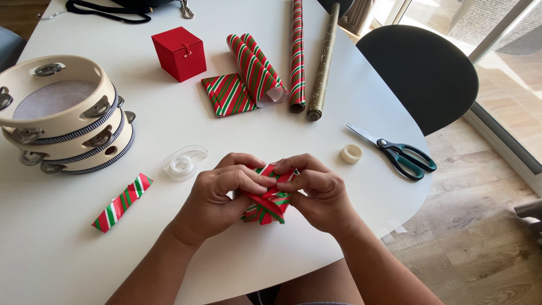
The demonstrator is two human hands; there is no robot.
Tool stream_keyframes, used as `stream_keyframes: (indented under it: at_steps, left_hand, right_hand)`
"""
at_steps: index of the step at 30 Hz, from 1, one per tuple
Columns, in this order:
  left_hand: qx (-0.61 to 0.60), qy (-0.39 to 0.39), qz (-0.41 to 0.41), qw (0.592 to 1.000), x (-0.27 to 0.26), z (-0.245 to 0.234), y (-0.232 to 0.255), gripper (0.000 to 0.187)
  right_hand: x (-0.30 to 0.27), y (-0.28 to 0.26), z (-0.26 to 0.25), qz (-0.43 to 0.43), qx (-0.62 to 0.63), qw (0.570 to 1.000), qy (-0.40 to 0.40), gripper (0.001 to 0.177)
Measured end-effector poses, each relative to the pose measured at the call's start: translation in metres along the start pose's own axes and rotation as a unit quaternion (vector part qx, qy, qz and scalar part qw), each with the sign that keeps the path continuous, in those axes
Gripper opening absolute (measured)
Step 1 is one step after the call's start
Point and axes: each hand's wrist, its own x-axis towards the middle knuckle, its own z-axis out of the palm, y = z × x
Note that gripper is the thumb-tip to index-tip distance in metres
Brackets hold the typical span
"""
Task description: The person wraps a small red box with striped wrapping paper, folds the edges, and secures them with tape. They then place the wrapped box aside and begin wrapping another red box in the same manner.
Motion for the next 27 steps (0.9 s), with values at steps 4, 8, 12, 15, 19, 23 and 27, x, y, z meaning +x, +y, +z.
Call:
stream_keyframes:
  at_steps: [4,8,12,15,19,23,27]
  left_hand:
    - [-0.072,0.081,-0.066,0.992,-0.005,0.015,-0.006,0.014]
    - [-0.111,0.183,-0.131,0.968,-0.005,0.031,-0.014,0.017]
    - [-0.213,0.159,-0.117,0.957,-0.005,0.026,-0.015,0.025]
    - [-0.045,0.078,-0.065,0.994,-0.006,0.012,-0.004,0.053]
    - [-0.001,0.041,0.020,0.999,-0.002,0.006,0.013,0.052]
    - [0.090,0.061,0.058,0.992,0.006,0.009,0.021,0.029]
    - [-0.009,0.090,0.004,0.996,0.004,0.013,0.016,0.020]
  right_hand:
    - [-0.003,0.006,0.007,0.028,0.104,0.993,0.044,0.008]
    - [-0.010,0.013,0.018,0.049,0.166,0.975,0.141,0.015]
    - [-0.008,0.018,0.017,0.042,0.193,0.968,0.156,0.021]
    - [-0.006,0.016,0.010,0.009,0.208,0.974,0.084,0.036]
    - [-0.009,0.013,0.009,0.028,0.157,0.985,0.062,0.050]
    - [-0.009,0.013,0.007,0.015,0.113,0.992,0.052,0.051]
    - [-0.008,0.014,0.009,-0.002,0.080,0.996,0.041,0.051]
